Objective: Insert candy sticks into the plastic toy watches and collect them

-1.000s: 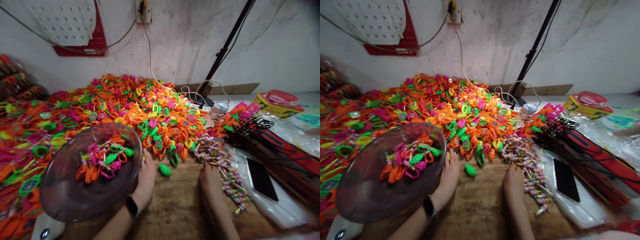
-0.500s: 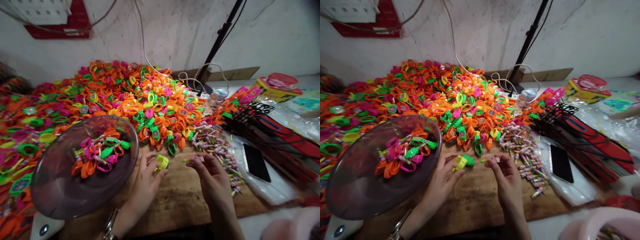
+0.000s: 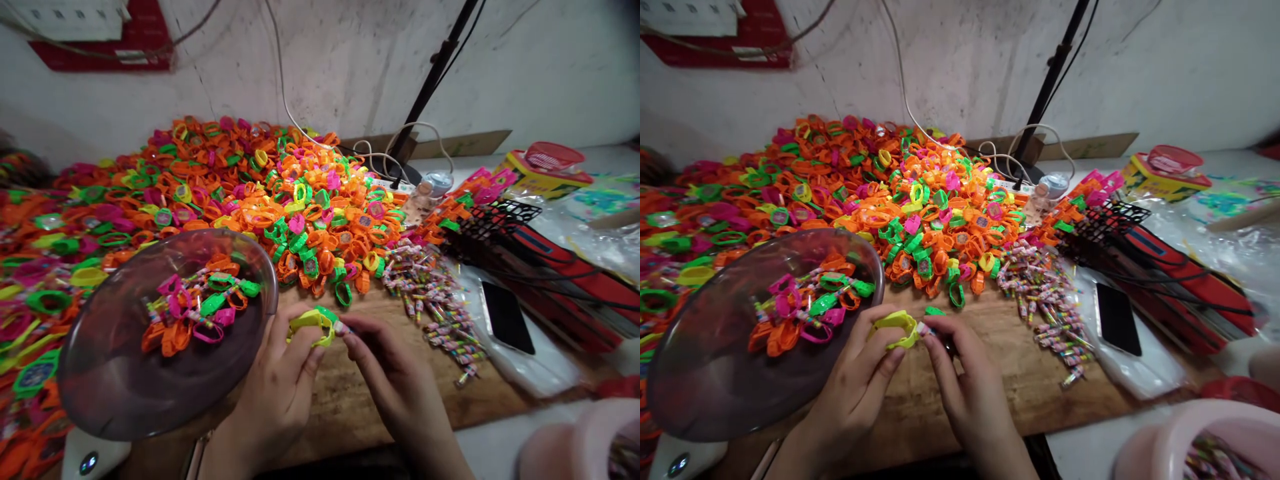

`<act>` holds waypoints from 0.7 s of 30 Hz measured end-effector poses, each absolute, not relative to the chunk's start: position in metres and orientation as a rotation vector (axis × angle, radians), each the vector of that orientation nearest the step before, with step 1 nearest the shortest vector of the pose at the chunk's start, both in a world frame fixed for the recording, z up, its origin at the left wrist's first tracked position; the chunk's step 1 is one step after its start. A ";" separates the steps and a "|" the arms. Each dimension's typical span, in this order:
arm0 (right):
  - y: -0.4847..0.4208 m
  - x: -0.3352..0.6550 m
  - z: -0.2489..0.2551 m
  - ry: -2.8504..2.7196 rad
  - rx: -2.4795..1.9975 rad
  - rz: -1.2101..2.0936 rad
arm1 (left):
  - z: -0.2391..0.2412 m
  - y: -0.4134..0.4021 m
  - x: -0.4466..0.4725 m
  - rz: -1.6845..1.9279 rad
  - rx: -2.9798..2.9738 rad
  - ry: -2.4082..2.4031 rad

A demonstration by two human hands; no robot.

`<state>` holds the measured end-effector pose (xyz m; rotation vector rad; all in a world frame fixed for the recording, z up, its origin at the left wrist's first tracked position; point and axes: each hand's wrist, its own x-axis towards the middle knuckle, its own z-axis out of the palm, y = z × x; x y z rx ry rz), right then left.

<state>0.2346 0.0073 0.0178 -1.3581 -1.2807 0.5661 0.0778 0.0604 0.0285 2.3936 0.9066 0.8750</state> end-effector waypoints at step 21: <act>0.005 0.238 -0.008 -1.962 -1.345 -0.307 | 0.045 0.057 0.068 0.614 2.266 0.993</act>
